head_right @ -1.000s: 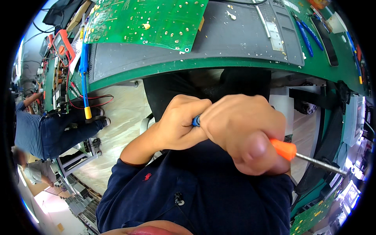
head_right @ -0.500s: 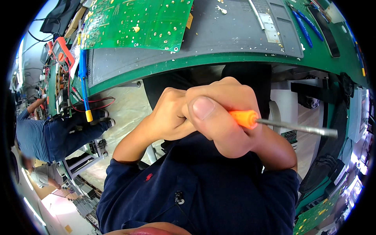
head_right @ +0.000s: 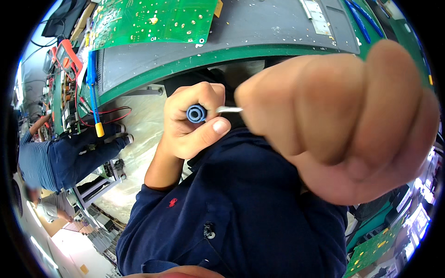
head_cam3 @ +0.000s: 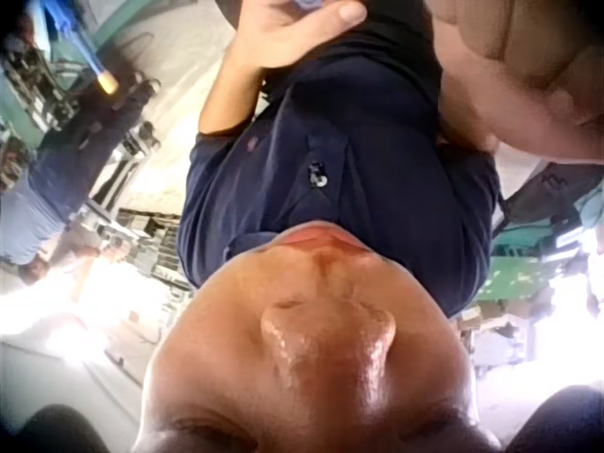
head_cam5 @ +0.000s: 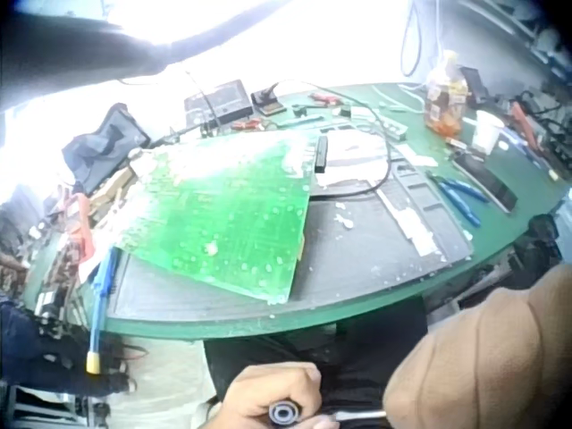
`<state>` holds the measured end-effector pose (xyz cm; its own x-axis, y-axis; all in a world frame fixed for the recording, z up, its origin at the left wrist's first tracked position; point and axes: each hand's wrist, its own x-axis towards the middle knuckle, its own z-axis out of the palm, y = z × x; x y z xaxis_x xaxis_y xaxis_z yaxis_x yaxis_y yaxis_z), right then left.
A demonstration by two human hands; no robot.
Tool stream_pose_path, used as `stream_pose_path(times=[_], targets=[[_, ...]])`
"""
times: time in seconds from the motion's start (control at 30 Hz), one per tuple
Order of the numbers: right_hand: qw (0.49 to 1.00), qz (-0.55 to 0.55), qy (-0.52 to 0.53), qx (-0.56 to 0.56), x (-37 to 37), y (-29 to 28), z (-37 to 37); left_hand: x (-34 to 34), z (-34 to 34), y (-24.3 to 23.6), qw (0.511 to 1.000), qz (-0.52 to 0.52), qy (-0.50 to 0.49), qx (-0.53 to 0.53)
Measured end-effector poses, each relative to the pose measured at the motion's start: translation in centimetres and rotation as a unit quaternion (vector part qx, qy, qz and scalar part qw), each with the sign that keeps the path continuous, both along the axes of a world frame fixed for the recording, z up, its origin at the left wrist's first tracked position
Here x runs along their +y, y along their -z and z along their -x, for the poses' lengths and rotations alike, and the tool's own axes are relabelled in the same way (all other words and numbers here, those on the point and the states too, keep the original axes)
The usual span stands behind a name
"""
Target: The person uses a screwdriver to pry and take apart a small circular blue and black component, then handles a large blue desoldering pump at a repair bench.
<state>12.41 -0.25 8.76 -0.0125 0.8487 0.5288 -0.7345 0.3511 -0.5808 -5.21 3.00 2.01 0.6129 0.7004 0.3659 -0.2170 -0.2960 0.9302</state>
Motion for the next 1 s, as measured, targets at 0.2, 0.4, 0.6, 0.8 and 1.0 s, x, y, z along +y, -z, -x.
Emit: stream_pose_path(times=[0.2, 0.4, 0.6, 0.8, 1.0], targets=[[0.994, -0.069, -0.032, -0.074, -0.2, 1.7, 0.7, -0.1, -0.5, 0.1, 1.0, -0.004, 0.015, -0.011], [0.985, -0.094, 0.049, -0.139, -0.7, 2.9, 1.2, -0.5, -1.0, 0.1, 1.0, 0.011, 0.02, -0.011], [0.99, -0.106, 0.04, -0.084, -0.6, 3.4, 1.8, -1.4, -1.2, -0.1, 0.999, 0.045, 0.009, -0.007], [0.991, -0.031, 0.069, -0.11, -1.6, 3.6, 2.5, -1.4, -0.8, 0.3, 0.998, -0.026, -0.028, 0.054], [0.998, -0.02, 0.009, -0.053, -1.2, 4.6, 2.9, -1.2, -0.3, 0.2, 0.989, -0.099, -0.046, 0.1]])
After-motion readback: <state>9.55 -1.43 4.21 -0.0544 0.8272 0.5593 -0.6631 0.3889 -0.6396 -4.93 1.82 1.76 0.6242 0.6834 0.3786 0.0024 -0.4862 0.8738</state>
